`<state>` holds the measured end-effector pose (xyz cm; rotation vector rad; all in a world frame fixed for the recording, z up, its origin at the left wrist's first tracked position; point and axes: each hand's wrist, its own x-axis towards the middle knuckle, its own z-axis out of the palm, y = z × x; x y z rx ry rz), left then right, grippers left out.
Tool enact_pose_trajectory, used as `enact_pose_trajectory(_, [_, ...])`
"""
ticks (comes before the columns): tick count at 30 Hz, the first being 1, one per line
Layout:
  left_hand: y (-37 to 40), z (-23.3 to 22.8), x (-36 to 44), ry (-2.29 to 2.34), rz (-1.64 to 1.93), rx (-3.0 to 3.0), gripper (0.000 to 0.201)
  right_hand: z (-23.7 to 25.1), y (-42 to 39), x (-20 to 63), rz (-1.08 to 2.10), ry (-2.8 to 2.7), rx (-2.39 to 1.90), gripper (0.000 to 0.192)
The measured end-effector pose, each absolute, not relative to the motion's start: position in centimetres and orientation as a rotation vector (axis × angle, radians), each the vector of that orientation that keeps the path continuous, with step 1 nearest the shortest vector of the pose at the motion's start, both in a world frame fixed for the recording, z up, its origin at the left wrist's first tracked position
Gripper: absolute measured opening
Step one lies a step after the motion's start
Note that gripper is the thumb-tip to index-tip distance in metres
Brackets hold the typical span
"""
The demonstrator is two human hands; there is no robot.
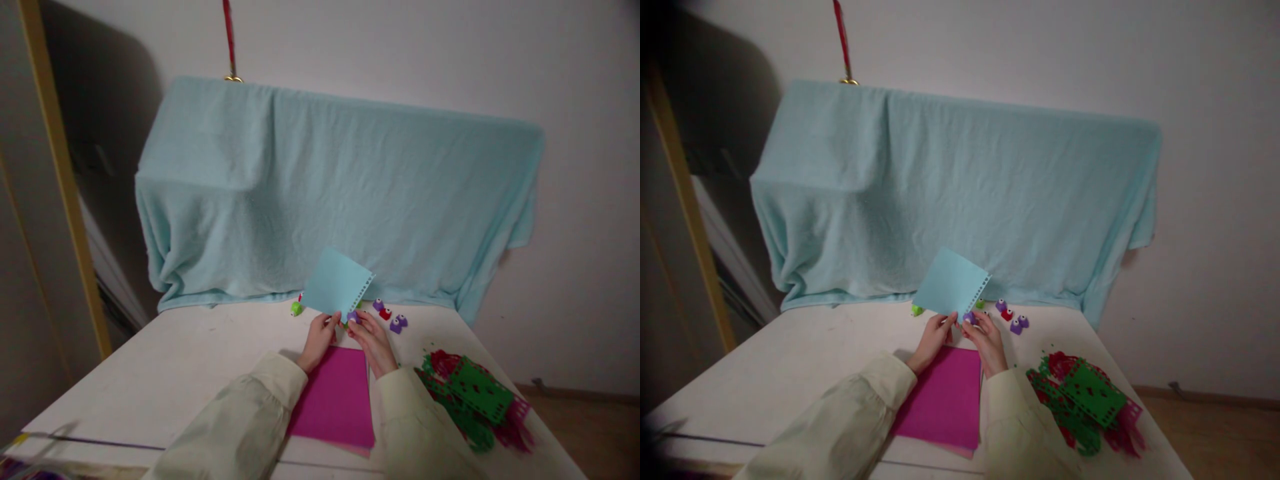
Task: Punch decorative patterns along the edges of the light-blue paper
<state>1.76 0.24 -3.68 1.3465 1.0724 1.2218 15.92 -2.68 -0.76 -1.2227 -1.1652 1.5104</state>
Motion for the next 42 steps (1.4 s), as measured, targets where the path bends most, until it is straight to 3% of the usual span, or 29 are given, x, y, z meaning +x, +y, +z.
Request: enact_pose_trajectory(42, [-0.19,-3.43,1.65,1.164,1.134,1.586,0.05,-1.46,-2.67,16.09,1.475,-1.293,-1.287,0.114])
